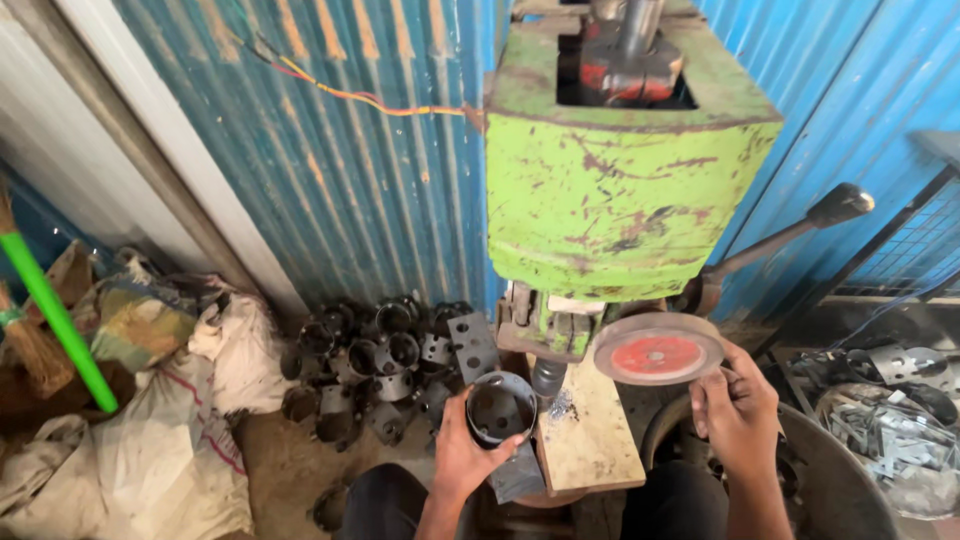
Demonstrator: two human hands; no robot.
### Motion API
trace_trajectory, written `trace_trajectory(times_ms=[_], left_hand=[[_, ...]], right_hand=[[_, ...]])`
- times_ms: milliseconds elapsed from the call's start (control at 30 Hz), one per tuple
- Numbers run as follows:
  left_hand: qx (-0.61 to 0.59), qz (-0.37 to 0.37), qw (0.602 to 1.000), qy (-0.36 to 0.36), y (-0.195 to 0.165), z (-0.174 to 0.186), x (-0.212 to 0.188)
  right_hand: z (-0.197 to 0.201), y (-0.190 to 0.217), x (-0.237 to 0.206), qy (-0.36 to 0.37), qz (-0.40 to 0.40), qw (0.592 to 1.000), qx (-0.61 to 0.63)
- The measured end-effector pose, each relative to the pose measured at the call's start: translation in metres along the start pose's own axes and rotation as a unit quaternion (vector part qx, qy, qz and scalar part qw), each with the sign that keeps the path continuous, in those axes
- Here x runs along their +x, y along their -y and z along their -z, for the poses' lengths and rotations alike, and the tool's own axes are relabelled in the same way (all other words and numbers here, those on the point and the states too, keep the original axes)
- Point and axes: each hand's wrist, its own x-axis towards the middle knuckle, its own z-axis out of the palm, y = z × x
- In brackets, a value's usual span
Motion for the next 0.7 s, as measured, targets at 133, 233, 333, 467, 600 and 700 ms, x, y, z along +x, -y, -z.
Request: trace_trajectory(times_ms=[133, 233, 333, 467, 600, 700], left_hand=[[0.014, 0.004, 1.000, -0.005, -0.002, 0.001, -0.003], [0.003, 0.012, 1.000, 0.003, -0.001, -0.001, -0.004], [0.013, 0.009, 1.000, 0.012, 0.002, -0.001, -0.003], [0.027, 0.001, 0.999, 0.022, 0.002, 0.004, -0.005], [0.052, 0.069, 0.991, 0.105, -0.002, 0.008, 0.005], [0.057, 0.030, 0.996, 0.062, -0.007, 0.009, 0.004]], right_hand=[[-0.001, 0.000, -0.002, 0.000, 0.001, 1.000, 0.002], [0.000, -0.002, -0.003, -0.003, -0.005, 1.000, 0.000], [-0.001, -0.005, -0.003, -0.005, 0.007, 1.000, 0.020], [-0.003, -0.002, -0.005, -0.014, 0.041, 0.999, -0.002], [-0.004, 0.005, -0.001, -0.018, 0.016, 1.000, 0.009], [-0.001, 0.006, -0.002, -0.010, 0.026, 1.000, -0.004]])
